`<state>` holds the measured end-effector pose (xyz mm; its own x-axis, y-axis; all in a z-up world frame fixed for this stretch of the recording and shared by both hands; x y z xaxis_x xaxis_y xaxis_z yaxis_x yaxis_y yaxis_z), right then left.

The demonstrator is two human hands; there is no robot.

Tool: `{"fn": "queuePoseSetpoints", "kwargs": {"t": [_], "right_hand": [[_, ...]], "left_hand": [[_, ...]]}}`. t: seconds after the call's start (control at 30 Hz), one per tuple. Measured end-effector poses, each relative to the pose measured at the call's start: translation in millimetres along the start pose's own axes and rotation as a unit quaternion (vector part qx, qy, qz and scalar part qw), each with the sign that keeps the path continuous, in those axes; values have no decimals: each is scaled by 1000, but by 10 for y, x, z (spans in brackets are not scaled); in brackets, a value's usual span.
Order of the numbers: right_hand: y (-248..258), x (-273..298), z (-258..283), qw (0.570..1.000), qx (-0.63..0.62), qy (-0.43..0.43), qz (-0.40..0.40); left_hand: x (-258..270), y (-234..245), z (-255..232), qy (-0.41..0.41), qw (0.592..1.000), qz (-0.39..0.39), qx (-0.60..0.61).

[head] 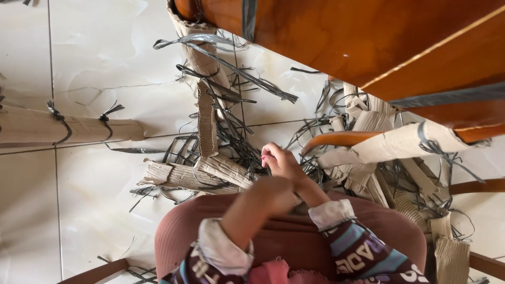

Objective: Wrapping the legs of a wooden chair with protective cardboard and securing it with plastic ties.

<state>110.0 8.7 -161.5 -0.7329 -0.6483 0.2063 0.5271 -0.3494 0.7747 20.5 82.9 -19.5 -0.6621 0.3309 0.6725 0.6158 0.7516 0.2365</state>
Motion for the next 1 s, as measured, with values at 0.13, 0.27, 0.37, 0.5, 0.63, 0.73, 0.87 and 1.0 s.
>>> {"fn": "queuePoseSetpoints", "kwargs": {"t": [0.13, 0.27, 0.37, 0.5, 0.63, 0.73, 0.87, 1.0], "right_hand": [[734, 451, 507, 980, -176, -6, -91], [984, 859, 489, 977, -142, 50, -153], [1096, 1171, 472, 979, -150, 17, -138], [1434, 1508, 446, 987, -127, -45, -92], [1883, 1870, 122, 994, -55, -90, -26], [2174, 2135, -126, 986, 25, -161, 31], [2327, 2288, -802, 910, 190, -350, -115], [2441, 2135, -369, 867, 73, -199, -450]], "left_hand": [[-127, 438, 320, -76, 995, -57, 25], [133, 581, 38, -96, 980, -105, 140], [-80, 384, 3, -179, 962, -117, 167], [-113, 193, -54, -204, 965, -119, 117], [-196, 145, -50, -162, 975, -100, 115], [-236, 8, -248, -183, 968, -84, 148], [-144, -110, -834, -363, 850, -357, 138], [-34, -218, -1284, -396, 787, -432, 192]]}}
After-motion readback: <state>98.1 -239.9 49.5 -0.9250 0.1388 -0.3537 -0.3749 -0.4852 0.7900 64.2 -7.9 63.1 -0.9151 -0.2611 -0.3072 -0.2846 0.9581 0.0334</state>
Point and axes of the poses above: each hand's wrist, its own x-axis away from the middle knuckle, its own y-axis out of the back of the hand, z = x × y, the point moved 4 cm from there along -x, towards the middle knuckle, and after that the axes turned 13 degrees about x, right-handed, at the moved point
